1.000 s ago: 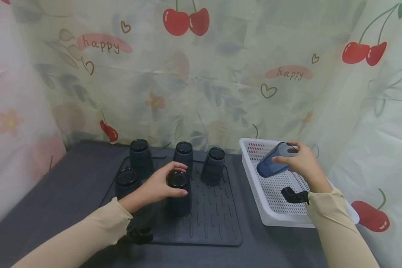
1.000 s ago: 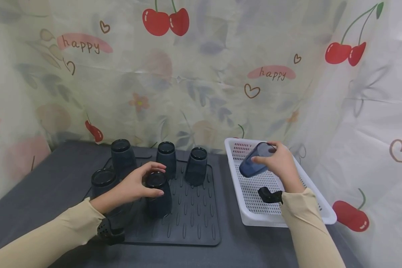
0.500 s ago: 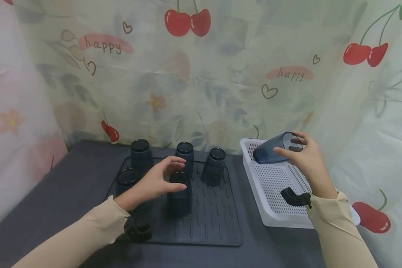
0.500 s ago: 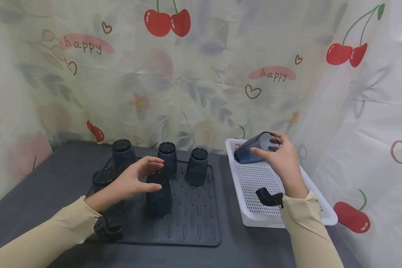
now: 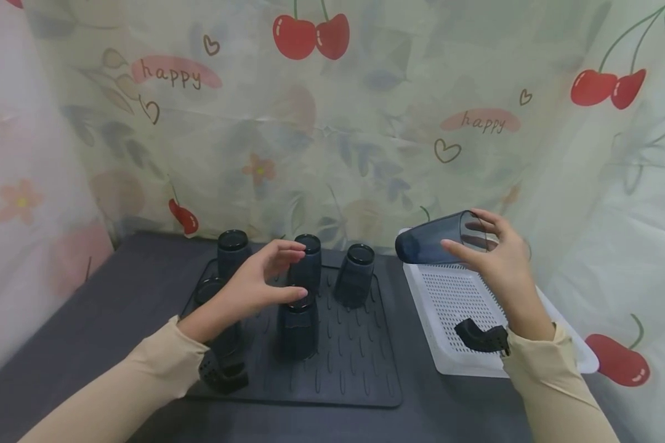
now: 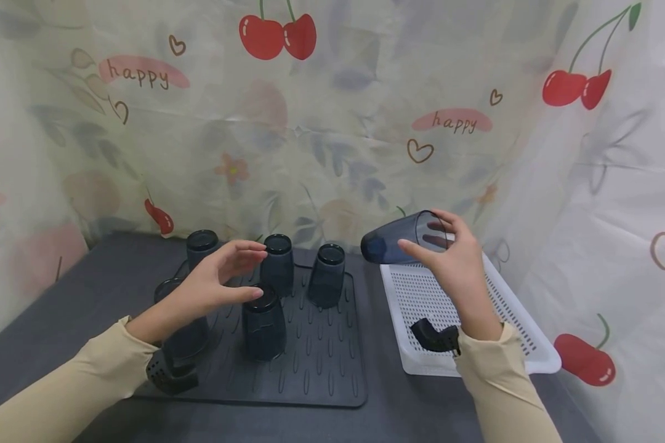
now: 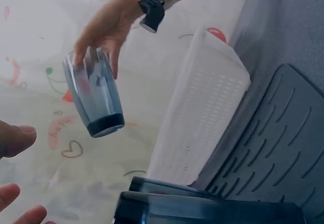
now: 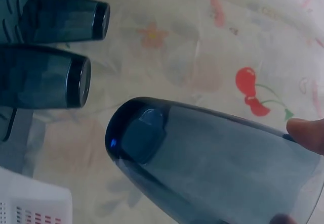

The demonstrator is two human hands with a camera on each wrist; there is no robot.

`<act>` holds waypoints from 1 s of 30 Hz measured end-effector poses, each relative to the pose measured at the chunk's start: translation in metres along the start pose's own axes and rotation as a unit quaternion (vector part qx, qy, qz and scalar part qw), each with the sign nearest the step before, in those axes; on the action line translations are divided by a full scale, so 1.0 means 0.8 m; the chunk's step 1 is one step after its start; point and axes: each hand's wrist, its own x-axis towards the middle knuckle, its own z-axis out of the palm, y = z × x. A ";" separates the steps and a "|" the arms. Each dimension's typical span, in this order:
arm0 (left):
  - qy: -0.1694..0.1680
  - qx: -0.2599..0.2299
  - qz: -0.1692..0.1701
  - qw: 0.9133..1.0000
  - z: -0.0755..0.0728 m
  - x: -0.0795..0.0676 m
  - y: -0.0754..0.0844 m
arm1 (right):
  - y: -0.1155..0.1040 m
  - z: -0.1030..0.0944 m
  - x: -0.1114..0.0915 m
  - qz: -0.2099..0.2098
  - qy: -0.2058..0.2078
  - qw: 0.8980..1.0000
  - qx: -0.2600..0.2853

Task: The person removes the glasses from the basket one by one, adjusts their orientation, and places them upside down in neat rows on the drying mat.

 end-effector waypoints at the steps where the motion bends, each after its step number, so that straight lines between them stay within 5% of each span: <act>1: 0.001 -0.003 0.000 1.000 0.000 0.000 0.003 | -0.001 0.001 -0.002 -0.003 -0.004 1.000 0.013; 12: 0.003 -0.022 0.022 1.000 0.001 0.002 0.022 | -0.016 0.024 -0.021 -0.037 -0.040 0.992 0.113; 30: -0.029 -0.033 0.045 0.998 0.016 0.017 0.033 | -0.034 0.060 -0.055 -0.080 -0.061 0.985 0.140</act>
